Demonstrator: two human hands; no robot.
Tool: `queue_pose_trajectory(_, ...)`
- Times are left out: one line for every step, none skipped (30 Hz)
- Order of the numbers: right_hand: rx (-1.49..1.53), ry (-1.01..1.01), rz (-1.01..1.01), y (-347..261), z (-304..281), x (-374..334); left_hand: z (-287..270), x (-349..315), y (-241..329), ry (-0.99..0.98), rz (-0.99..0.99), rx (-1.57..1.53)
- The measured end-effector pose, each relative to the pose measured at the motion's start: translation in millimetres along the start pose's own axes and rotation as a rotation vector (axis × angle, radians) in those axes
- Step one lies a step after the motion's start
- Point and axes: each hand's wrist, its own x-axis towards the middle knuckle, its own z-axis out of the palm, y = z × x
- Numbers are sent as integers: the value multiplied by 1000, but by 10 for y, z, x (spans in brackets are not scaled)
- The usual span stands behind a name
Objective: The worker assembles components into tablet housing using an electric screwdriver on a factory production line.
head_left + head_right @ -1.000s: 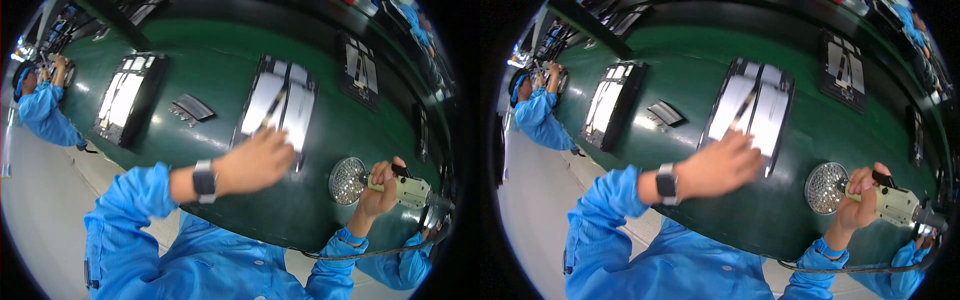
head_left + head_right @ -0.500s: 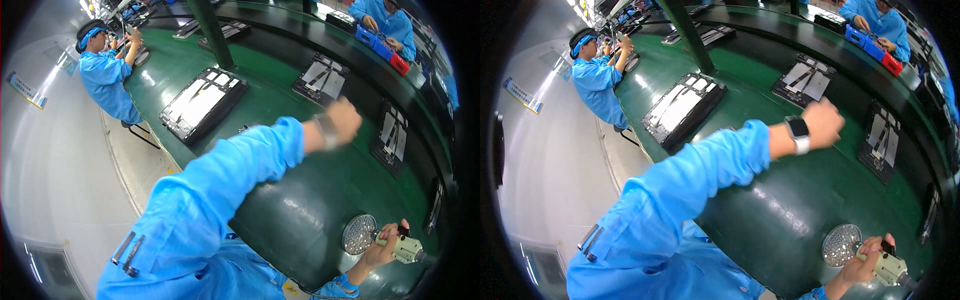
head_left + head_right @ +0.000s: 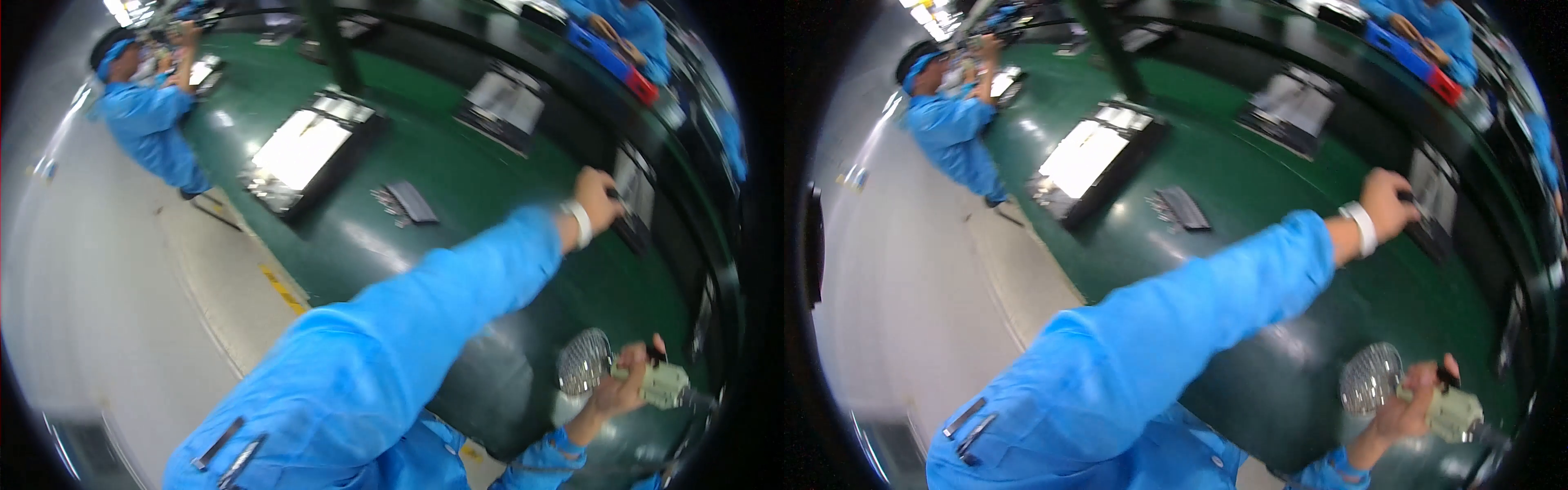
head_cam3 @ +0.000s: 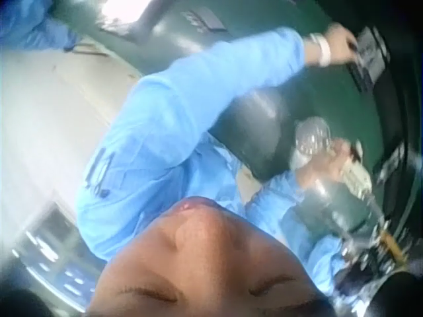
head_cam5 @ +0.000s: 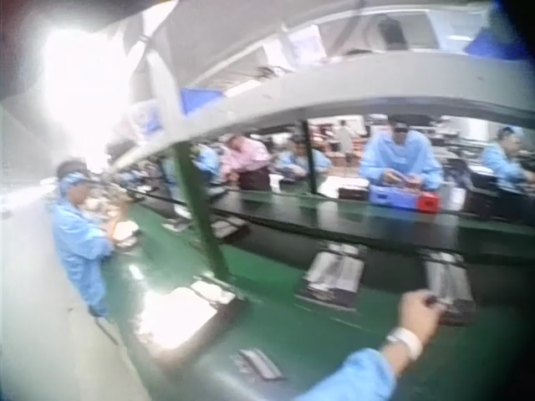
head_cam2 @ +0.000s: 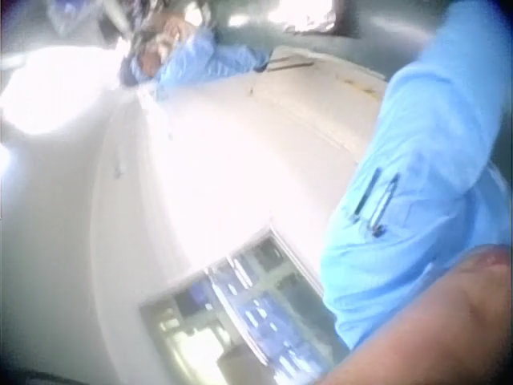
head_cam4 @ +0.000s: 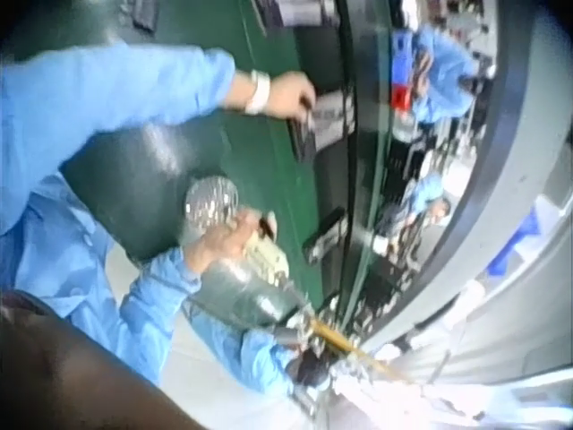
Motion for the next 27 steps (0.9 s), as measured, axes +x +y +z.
queue_pose_trajectory(18, -3, -35, 64, -29, -39, -55, 57, 13, -82, -88, -54)
queue_pose_trajectory(63, -42, -72, 131, 116, -2, -206, 204, -49, -85, -204, -115)
queue_pose_trajectory(52, -19, -27, 109, 50, -12, -225, 174, 43, -253, -338, -232)
queue_pose_trajectory(62, -14, -41, 56, 94, 7, -374, 187, 156, -402, -481, -321)
queue_pose_trajectory(4, 20, -41, -50, 123, 14, -583, 102, 382, -495, -626, -471)
queue_pose_trajectory(60, 18, -33, -97, 164, 25, -856, 27, 502, -503, -635, -544)
queue_pose_trajectory(162, 17, 21, -114, 204, 27, -1134, -137, 646, -476, -649, -643)
queue_pose_trajectory(175, 29, 18, -103, 303, 28, -1452, -253, 666, -495, -627, -610)
queue_pose_trajectory(258, -10, 68, -90, 319, 42, -1724, -436, 748, -504, -625, -609)
queue_pose_trajectory(175, -46, 46, -109, 262, 59, -1877, -622, 767, -519, -659, -522)
queue_pose_trajectory(167, -11, 91, -103, 260, 40, -2043, -826, 853, -534, -675, -489)
queue_pose_trajectory(170, 10, 136, -107, 303, 35, -2195, -1008, 897, -537, -671, -470)
queue_pose_trajectory(161, 11, 133, -80, 260, 22, -2262, -1182, 864, -554, -682, -466)
queue_pose_trajectory(173, -6, 129, -66, 262, 27, -2373, -1350, 867, -539, -655, -427)
queue_pose_trajectory(174, 2, 138, -41, 280, 33, -2454, -1495, 893, -560, -624, -373)
queue_pose_trajectory(168, -1, 142, -6, 269, 37, -2515, -1619, 914, -579, -592, -321)
queue_pose_trajectory(179, -14, 137, 33, 270, 39, -2562, -1721, 929, -584, -551, -250)
queue_pose_trajectory(191, -27, 132, 60, 276, 40, -2579, -1795, 955, -588, -509, -180)
queue_pose_trajectory(185, -34, 136, 71, 288, 44, -2616, -1819, 1025, -576, -430, -14)
queue_pose_trajectory(182, -20, 140, 81, 286, 35, -2698, -1768, 991, -574, -437, -19)
queue_pose_trajectory(178, -9, 145, 89, 290, 26, -2847, -1665, 886, -628, -68, 386)
queue_pose_trajectory(172, -14, 150, 95, 283, 16, -2947, -1561, 798, -653, 314, 784)
queue_pose_trajectory(164, -15, 139, 94, 303, 20, -2979, -1432, 776, -524, 465, 819)
queue_pose_trajectory(150, -10, 124, 100, 307, 17, -3032, -1252, 743, -542, 545, 892)
queue_pose_trajectory(146, -10, 125, 103, 311, 13, -3040, -1142, 725, -523, 611, 965)
queue_pose_trajectory(145, -4, 128, 112, 324, 6, -3055, -1070, 695, -503, 677, 1039)
queue_pose_trajectory(146, 2, 129, 112, 328, 7, -3103, -1029, 621, -503, 676, 1039)
